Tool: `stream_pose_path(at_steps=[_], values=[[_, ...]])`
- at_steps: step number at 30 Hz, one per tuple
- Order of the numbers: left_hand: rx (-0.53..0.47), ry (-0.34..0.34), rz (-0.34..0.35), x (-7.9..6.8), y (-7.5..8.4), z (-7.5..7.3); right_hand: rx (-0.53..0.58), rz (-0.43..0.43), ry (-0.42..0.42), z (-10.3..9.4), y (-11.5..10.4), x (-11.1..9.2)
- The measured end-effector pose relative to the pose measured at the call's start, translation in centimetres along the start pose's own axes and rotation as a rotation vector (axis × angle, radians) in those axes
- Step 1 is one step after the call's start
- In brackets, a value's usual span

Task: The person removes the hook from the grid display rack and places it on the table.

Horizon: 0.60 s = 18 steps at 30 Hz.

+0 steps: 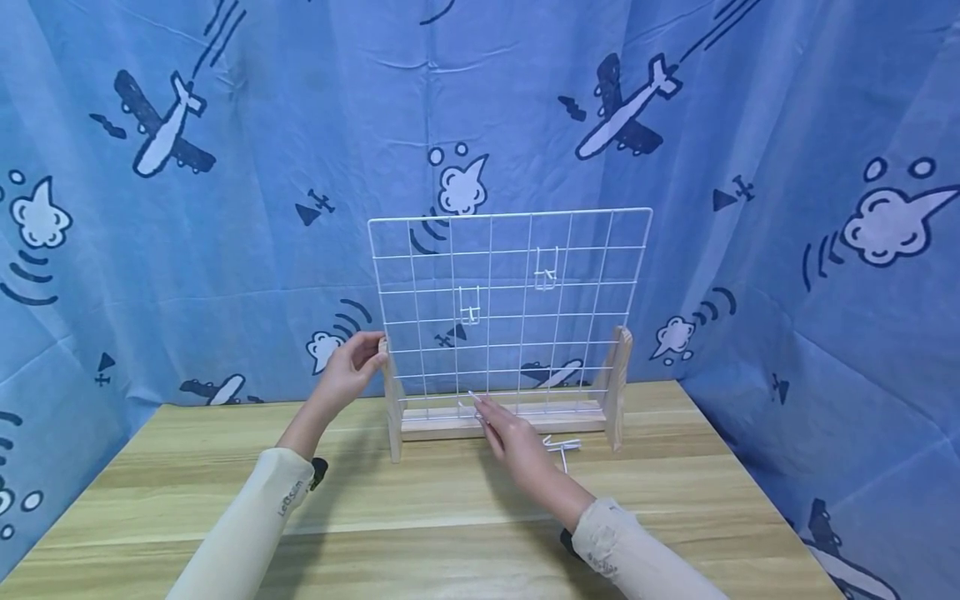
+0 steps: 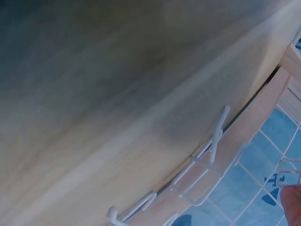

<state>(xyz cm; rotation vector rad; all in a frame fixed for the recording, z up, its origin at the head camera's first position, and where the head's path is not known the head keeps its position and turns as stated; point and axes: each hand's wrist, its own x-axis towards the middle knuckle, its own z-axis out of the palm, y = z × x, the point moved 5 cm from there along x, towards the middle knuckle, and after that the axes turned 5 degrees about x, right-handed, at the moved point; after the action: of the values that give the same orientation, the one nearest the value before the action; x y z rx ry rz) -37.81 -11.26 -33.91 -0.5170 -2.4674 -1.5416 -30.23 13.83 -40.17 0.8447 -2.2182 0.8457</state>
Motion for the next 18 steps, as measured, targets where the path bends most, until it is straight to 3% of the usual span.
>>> stream_pose_path(at_steps=[18], values=[[0.020, -0.003, -0.007, -0.1, 0.0, 0.0, -0.058, 0.014, -0.118, 1.2, -0.2, -0.3]])
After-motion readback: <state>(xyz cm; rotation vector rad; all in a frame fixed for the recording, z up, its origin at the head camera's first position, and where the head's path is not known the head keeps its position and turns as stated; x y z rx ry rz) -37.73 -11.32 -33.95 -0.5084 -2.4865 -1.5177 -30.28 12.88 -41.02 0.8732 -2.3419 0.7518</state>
